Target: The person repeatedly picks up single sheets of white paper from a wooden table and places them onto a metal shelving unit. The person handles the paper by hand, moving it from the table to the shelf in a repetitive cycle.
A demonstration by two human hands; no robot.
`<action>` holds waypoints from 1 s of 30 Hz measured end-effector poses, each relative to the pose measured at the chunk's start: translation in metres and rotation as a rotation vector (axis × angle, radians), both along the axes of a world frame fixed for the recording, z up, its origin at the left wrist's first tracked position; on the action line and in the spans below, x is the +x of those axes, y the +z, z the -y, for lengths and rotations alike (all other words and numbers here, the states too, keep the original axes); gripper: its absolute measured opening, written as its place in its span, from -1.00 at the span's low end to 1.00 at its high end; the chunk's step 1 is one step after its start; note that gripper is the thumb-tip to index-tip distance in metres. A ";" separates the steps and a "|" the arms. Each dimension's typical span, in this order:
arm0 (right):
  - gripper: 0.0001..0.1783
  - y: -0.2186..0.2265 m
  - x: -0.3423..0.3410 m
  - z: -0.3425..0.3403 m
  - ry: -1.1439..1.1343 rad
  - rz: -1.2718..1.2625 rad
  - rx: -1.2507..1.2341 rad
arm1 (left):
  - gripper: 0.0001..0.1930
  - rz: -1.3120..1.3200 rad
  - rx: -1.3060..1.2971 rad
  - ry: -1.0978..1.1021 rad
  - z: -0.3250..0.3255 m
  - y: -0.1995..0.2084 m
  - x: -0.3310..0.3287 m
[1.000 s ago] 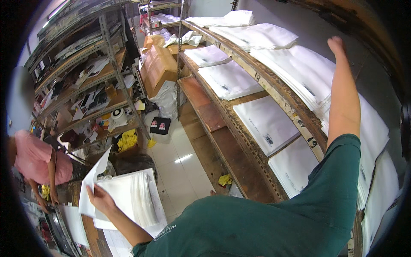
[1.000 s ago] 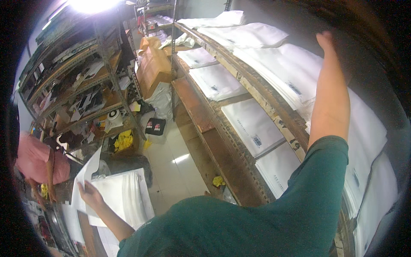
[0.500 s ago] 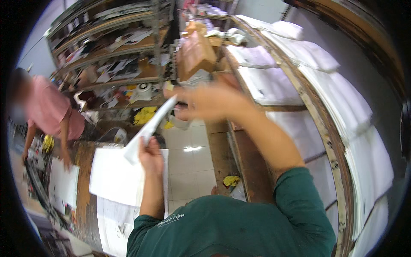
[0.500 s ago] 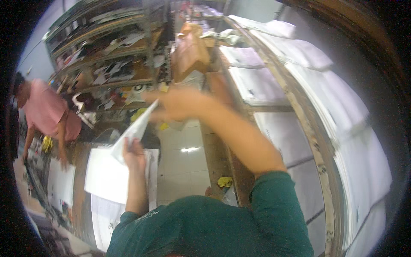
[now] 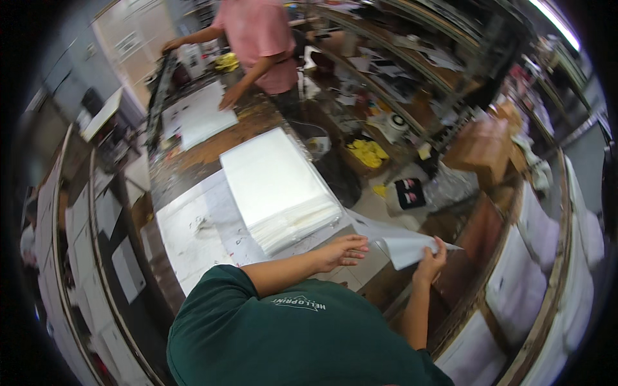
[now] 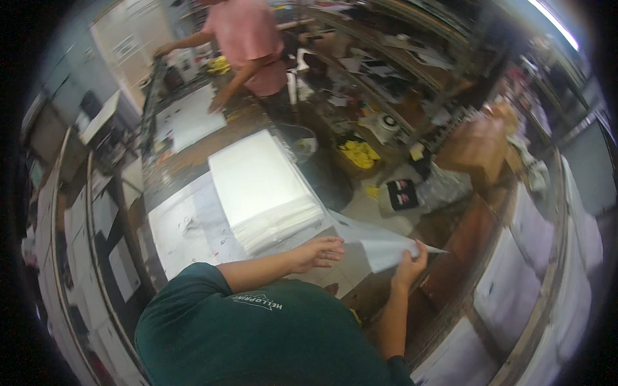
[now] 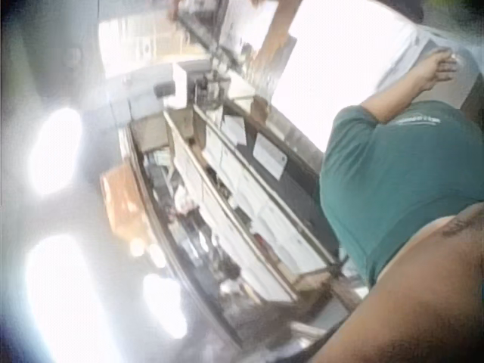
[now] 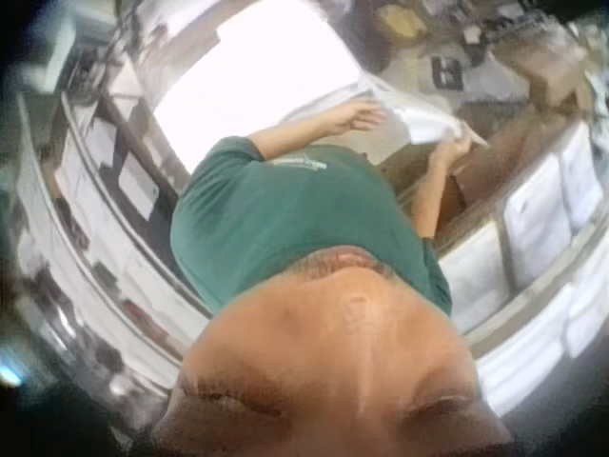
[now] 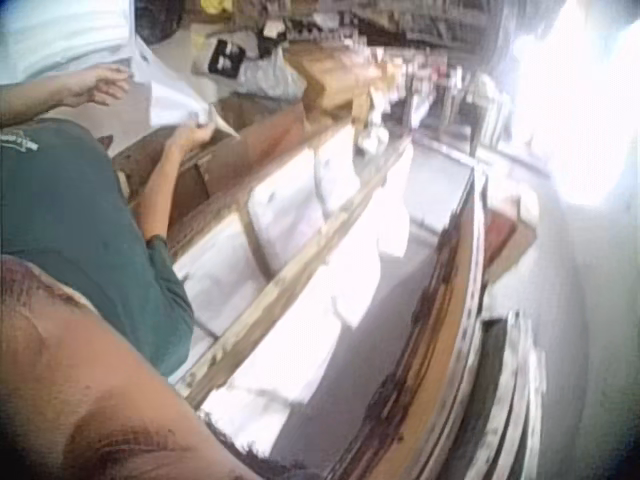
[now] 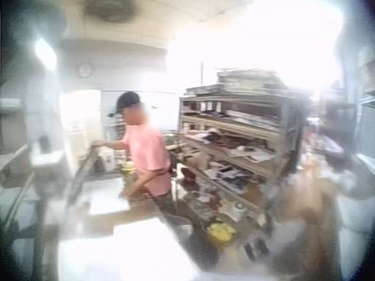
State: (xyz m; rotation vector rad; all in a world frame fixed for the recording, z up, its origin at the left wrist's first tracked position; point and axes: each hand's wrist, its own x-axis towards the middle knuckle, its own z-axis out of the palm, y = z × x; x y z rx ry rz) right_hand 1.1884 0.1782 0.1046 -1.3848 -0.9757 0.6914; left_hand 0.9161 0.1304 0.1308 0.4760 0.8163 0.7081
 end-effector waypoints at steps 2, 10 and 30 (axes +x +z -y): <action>-0.56 -0.002 0.020 -0.019 0.009 -0.093 0.053 | -0.51 -0.068 -0.003 0.236 -0.007 -0.018 -0.021; -0.59 -0.045 0.077 -0.082 0.002 -0.056 -0.079 | -0.67 -0.218 0.003 1.163 -0.030 -0.033 -0.124; -0.60 0.040 0.063 -0.076 -0.030 0.187 -0.146 | -0.12 0.200 -0.079 1.524 -0.146 -0.170 -0.433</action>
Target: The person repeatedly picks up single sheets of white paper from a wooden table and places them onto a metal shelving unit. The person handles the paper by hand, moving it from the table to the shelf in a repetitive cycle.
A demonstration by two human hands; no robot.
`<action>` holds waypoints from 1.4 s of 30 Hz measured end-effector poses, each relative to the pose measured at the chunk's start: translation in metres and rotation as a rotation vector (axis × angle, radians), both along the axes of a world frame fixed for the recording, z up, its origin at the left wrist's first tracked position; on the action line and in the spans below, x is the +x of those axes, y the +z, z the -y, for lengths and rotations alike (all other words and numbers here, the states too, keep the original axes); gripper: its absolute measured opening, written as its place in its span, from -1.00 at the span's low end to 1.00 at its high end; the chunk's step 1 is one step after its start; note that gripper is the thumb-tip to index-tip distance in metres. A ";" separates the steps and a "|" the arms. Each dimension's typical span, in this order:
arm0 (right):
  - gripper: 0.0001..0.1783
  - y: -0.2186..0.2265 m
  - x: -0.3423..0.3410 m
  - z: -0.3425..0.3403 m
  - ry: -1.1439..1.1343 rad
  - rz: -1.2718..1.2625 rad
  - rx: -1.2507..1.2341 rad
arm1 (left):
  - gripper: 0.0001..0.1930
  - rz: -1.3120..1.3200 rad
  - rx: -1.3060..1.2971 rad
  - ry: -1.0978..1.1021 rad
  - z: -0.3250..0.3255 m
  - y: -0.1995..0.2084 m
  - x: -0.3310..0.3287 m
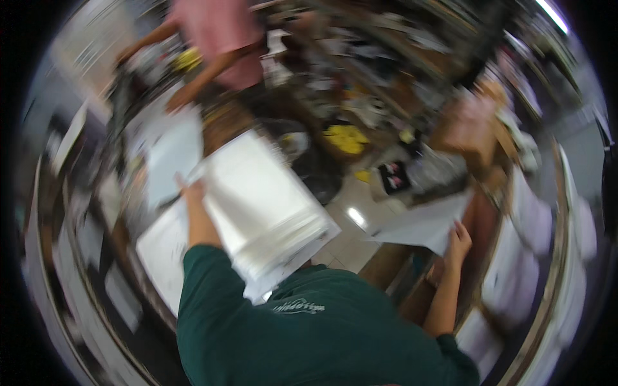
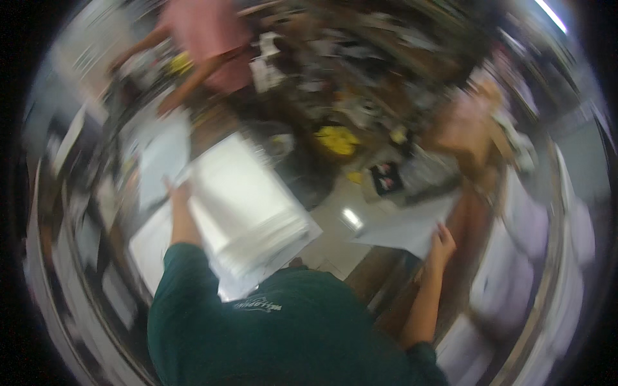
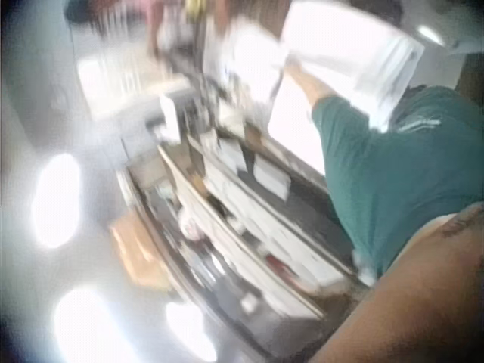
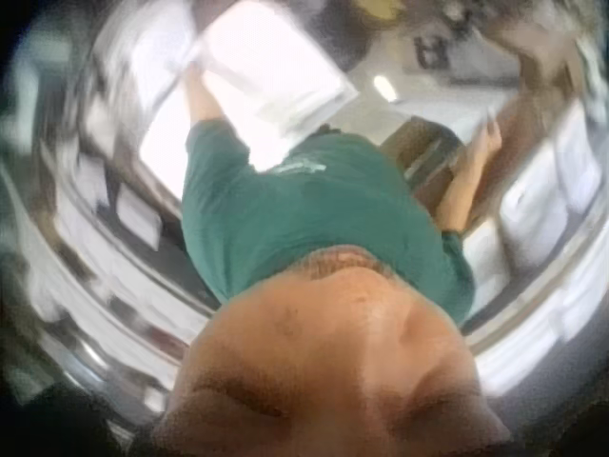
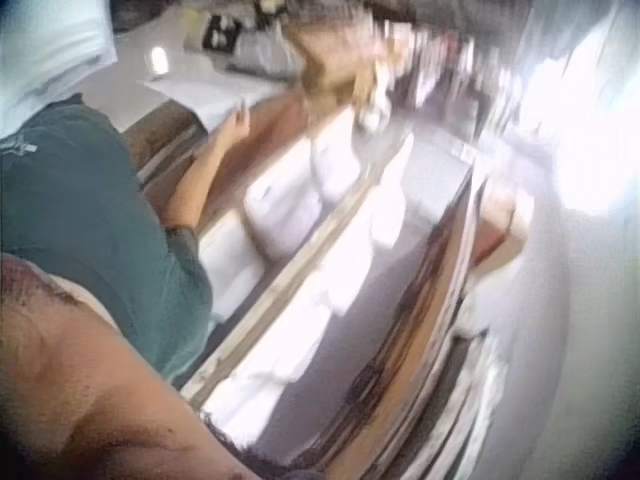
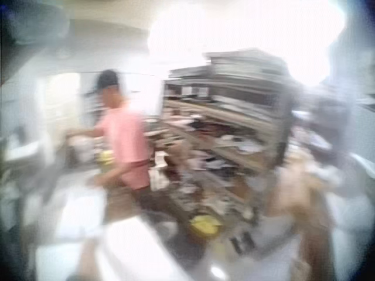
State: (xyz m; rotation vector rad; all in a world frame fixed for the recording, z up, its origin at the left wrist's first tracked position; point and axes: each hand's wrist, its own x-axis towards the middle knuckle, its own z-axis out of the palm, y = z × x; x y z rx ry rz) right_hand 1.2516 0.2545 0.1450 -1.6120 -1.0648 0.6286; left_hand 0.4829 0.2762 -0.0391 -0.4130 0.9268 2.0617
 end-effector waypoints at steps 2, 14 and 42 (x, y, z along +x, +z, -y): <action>-0.57 0.028 -0.019 -0.003 0.052 0.116 -0.124 | -0.21 -0.380 -0.212 -0.143 0.011 -0.034 -0.050; -0.48 0.240 0.036 -0.084 0.390 1.009 -0.008 | -0.55 -0.777 -0.461 0.647 -0.056 0.113 0.071; -0.75 0.418 0.524 0.261 -1.169 1.097 -0.542 | -0.36 -0.770 0.052 -0.165 -0.205 0.228 0.423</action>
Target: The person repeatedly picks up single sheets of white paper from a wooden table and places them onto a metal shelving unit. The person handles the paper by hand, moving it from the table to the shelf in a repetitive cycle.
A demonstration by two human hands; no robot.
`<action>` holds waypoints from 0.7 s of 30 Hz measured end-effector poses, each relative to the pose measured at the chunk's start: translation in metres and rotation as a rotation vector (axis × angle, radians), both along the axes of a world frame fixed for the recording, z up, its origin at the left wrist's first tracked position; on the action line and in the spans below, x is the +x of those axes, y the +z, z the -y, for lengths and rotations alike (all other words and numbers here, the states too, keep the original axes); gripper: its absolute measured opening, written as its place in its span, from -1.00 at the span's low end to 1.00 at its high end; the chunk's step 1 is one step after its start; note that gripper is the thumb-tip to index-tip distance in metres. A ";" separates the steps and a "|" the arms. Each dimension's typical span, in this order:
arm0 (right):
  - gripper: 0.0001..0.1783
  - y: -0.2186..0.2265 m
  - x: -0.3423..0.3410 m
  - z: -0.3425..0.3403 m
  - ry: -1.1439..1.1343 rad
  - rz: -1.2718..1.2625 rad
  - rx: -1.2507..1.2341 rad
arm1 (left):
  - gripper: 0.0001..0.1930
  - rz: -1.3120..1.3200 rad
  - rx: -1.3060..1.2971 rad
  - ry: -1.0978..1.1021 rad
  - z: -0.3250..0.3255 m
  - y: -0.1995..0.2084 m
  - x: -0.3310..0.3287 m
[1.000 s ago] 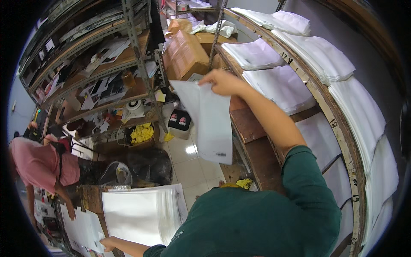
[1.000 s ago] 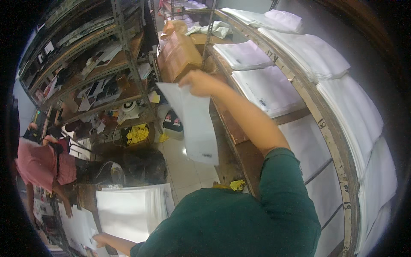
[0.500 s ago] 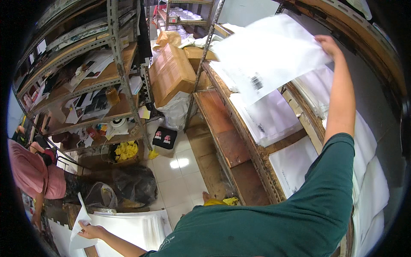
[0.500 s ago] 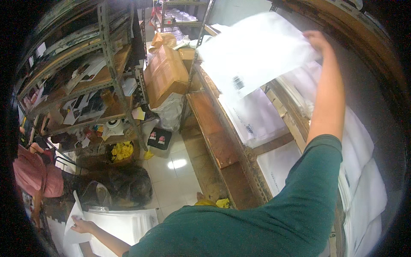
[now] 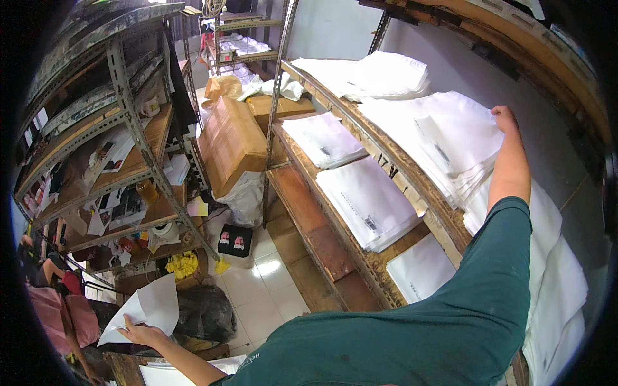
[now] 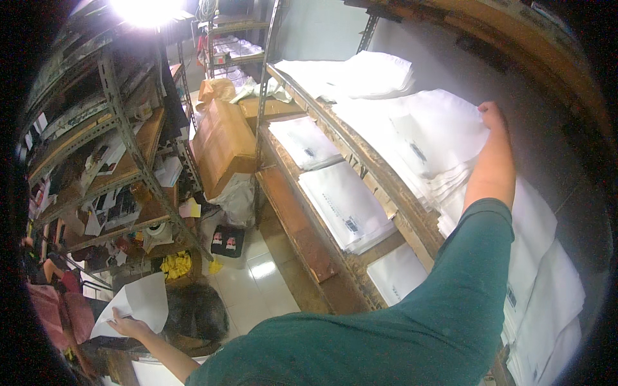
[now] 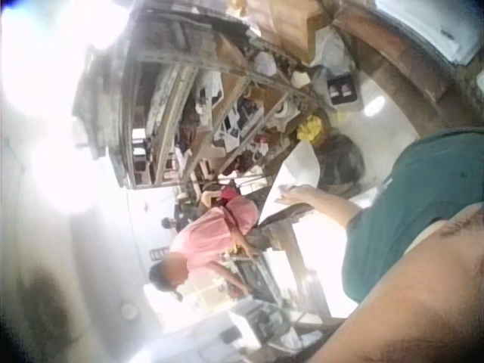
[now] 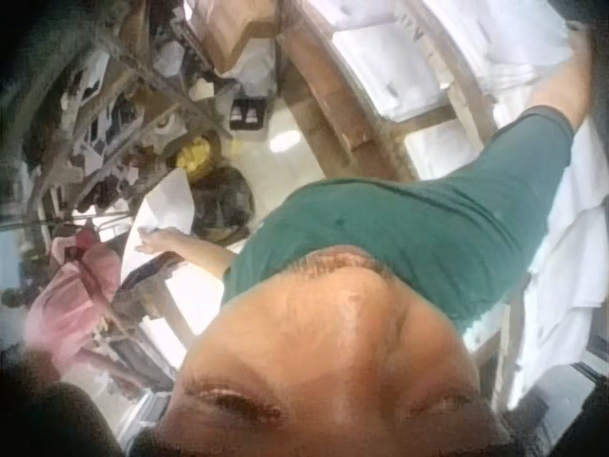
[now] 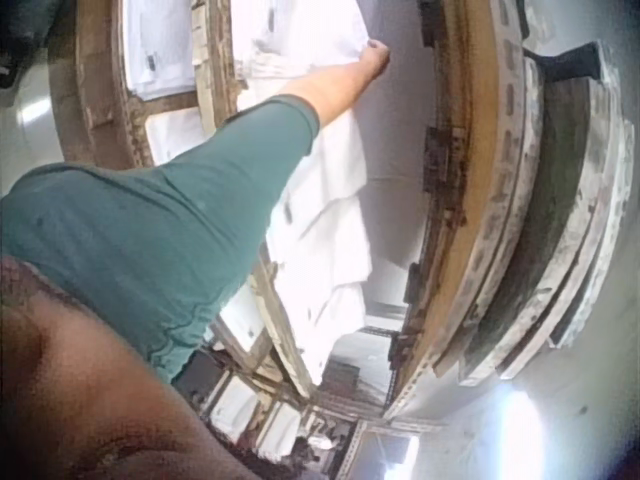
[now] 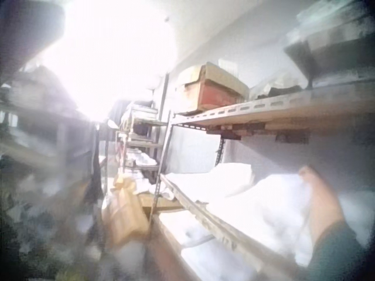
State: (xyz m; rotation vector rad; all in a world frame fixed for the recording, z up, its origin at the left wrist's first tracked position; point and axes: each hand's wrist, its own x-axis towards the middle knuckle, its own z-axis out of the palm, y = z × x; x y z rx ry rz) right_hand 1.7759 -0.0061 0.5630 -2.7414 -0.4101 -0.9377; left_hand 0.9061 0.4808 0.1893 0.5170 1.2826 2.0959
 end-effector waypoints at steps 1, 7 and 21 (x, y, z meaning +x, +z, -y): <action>-0.74 -0.001 -0.022 -0.017 -0.038 0.014 0.012 | -0.37 -0.009 0.002 -0.016 -0.001 -0.001 -0.001; -0.72 0.002 -0.038 -0.023 -0.072 -0.025 -0.008 | -0.39 0.008 0.028 -0.130 -0.006 0.000 0.023; -0.63 0.001 -0.079 -0.102 -0.093 -0.620 0.032 | -0.43 0.041 0.093 -0.375 0.005 0.021 0.043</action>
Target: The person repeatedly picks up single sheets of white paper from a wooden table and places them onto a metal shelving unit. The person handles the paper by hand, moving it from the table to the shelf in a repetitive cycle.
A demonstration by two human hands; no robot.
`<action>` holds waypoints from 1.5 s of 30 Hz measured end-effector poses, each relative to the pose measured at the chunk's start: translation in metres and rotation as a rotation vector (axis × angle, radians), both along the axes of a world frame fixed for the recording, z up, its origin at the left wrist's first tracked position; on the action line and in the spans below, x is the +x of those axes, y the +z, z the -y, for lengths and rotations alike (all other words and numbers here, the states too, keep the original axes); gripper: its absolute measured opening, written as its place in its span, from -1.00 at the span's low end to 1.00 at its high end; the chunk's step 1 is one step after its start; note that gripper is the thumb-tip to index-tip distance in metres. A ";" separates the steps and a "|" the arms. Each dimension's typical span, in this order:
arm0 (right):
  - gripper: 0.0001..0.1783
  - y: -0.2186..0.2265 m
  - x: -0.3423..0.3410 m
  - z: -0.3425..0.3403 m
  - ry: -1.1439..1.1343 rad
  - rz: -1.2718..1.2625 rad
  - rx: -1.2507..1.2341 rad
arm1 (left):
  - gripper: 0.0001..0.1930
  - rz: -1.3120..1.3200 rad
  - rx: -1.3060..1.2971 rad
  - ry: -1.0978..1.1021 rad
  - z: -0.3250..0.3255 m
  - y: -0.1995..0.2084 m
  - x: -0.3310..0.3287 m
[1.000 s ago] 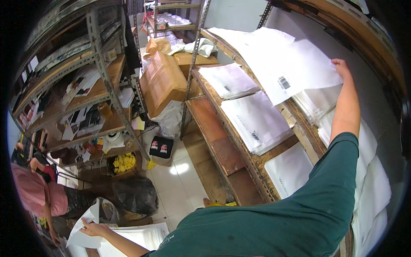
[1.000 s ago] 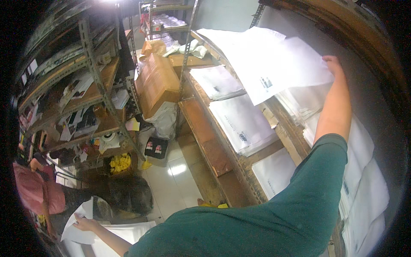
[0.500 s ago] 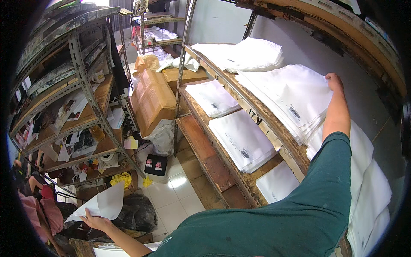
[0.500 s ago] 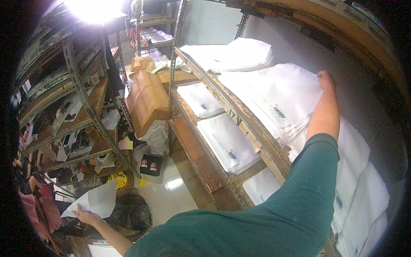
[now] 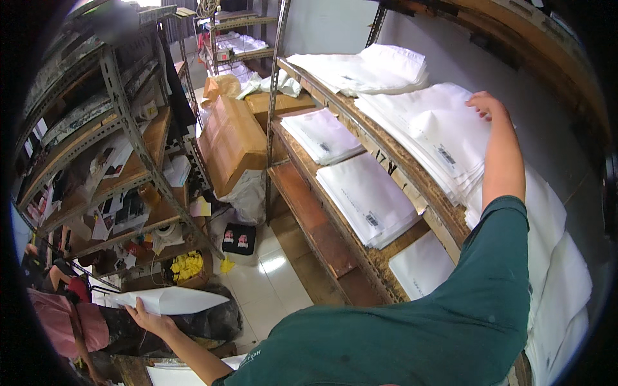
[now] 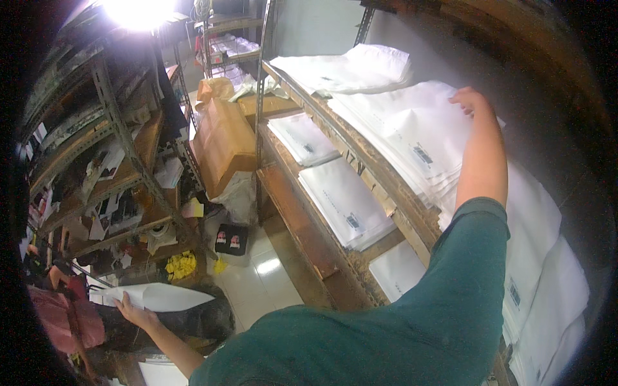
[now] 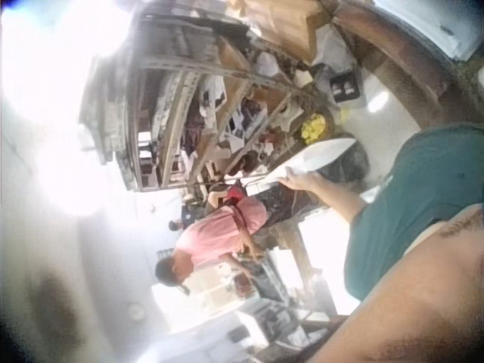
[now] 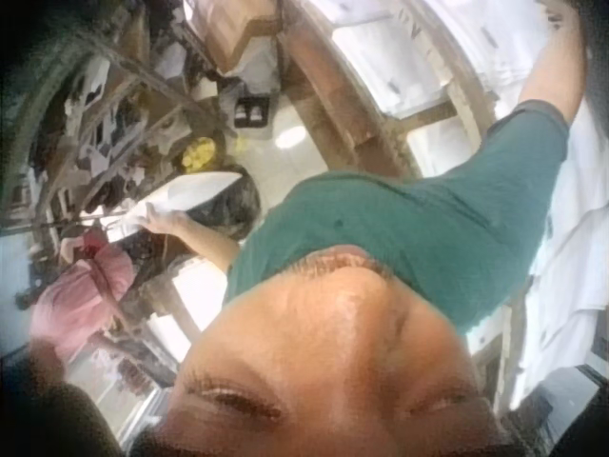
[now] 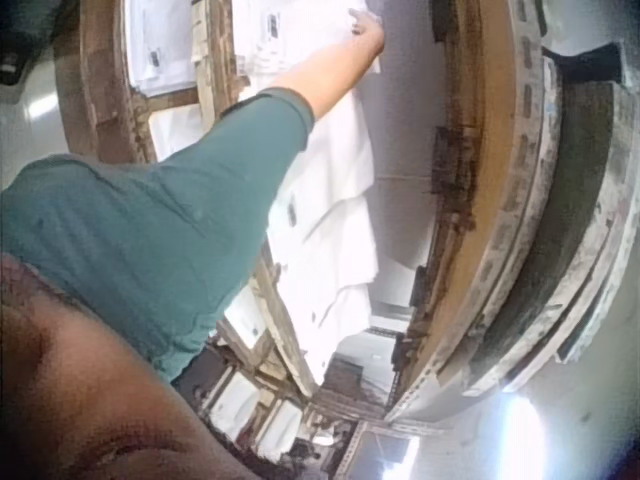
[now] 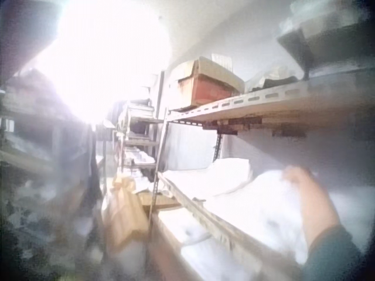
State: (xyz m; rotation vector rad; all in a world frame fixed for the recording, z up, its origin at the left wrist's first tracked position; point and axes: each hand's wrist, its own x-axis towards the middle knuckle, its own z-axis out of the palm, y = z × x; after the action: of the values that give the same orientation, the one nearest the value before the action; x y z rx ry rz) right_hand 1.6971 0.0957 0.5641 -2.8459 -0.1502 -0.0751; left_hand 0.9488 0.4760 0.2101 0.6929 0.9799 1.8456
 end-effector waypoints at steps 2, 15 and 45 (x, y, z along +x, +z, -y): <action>-0.60 -0.014 0.007 -0.005 -0.026 -0.177 0.005 | -0.44 -0.012 0.019 -0.042 0.005 0.005 0.007; -0.63 0.046 -0.205 -0.267 0.962 0.743 -0.377 | -0.61 -0.872 0.132 -0.507 0.039 0.049 0.001; -0.59 -0.386 -0.413 -0.253 1.834 -0.224 0.234 | -0.38 -0.829 -0.291 -0.177 0.284 -0.072 -0.118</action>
State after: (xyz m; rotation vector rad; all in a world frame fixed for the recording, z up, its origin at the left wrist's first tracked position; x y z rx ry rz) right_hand 1.2844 0.3485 0.1782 -1.4897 -2.2080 0.5247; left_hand 0.8304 0.1919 0.1385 1.3527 1.6044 1.2071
